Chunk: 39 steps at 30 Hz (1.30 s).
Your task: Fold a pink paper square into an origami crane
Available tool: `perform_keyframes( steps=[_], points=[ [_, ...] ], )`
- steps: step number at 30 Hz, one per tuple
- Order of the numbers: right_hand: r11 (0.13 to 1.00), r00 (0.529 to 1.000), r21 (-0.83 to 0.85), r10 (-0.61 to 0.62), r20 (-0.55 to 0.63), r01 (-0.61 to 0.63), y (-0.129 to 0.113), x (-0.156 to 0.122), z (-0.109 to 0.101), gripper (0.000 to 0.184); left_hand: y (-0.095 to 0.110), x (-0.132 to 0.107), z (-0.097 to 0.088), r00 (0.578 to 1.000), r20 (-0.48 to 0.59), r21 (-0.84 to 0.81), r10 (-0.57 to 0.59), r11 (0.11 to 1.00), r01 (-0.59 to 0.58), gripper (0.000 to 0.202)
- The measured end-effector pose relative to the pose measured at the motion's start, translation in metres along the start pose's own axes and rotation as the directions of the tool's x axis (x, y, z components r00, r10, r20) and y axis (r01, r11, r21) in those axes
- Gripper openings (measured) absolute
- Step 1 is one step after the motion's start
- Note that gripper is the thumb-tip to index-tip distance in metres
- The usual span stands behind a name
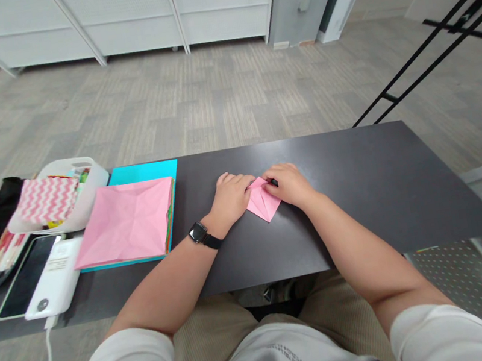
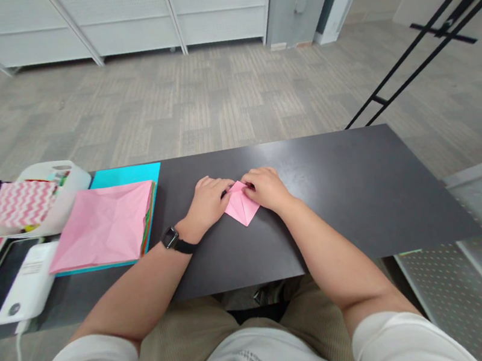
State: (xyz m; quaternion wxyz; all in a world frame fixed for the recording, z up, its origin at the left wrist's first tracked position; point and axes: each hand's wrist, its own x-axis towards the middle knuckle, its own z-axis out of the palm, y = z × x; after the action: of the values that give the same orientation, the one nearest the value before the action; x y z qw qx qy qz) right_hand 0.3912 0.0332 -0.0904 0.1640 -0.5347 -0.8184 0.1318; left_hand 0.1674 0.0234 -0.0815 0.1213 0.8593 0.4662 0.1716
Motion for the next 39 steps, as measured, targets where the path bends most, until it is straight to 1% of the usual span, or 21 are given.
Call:
perform_keyframes(
  steps=[5, 8, 11, 15, 17, 19, 22, 28, 33, 39],
  points=[
    [0.999, 0.999, -0.011, -0.038, -0.005, 0.038, 0.0, -0.001, -0.001, 0.013, -0.003, 0.001, 0.0, 0.999, -0.018, 0.044, 0.045, 0.998, -0.044, 0.022],
    [0.999, 0.999, -0.014, -0.051, -0.004, 0.051, -0.001, -0.001, -0.001, 0.015, -0.006, 0.003, 0.002, 0.997, -0.008, 0.066, 0.078, 0.995, -0.078, 0.021],
    [0.998, 0.998, -0.015, -0.067, 0.014, 0.067, -0.002, -0.003, -0.003, 0.02, -0.006, 0.002, 0.002, 0.993, 0.014, 0.105, 0.115, 0.988, -0.116, 0.024],
    [0.994, 0.994, -0.03, -0.1, 0.052, 0.102, -0.004, -0.007, -0.011, 0.027, -0.004, -0.003, -0.002, 0.988, 0.026, 0.161, 0.15, 0.975, -0.152, 0.025],
    [0.993, 0.991, -0.029, -0.116, 0.063, 0.118, -0.006, -0.01, -0.016, 0.027, -0.001, -0.006, -0.004, 0.987, 0.03, 0.177, 0.156, 0.971, -0.158, 0.023],
    [0.992, 0.99, -0.021, -0.121, 0.067, 0.122, -0.007, -0.011, -0.018, 0.022, 0.002, -0.008, -0.006, 0.988, 0.03, 0.178, 0.151, 0.972, -0.154, 0.022],
    [0.995, 0.993, -0.02, -0.097, 0.063, 0.098, -0.01, -0.011, -0.017, 0.014, 0.009, -0.011, -0.007, 0.99, 0.029, 0.197, 0.136, 0.97, -0.139, 0.025],
    [0.998, 0.998, -0.056, -0.02, 0.056, 0.023, -0.009, -0.007, -0.011, 0.005, 0.02, -0.018, -0.008, 0.993, 0.041, 0.271, 0.113, 0.955, -0.12, 0.027],
    [0.997, 0.998, -0.038, 0.062, 0.018, -0.061, 0.0, -0.006, -0.015, 0.008, 0.022, -0.02, -0.008, 0.993, 0.053, 0.275, 0.102, 0.955, -0.112, 0.027],
    [0.997, 0.997, -0.015, 0.072, 0.003, -0.071, 0.003, -0.007, -0.016, 0.009, 0.024, -0.022, -0.007, 0.993, 0.065, 0.278, 0.1, 0.954, -0.114, 0.025]
  ],
)
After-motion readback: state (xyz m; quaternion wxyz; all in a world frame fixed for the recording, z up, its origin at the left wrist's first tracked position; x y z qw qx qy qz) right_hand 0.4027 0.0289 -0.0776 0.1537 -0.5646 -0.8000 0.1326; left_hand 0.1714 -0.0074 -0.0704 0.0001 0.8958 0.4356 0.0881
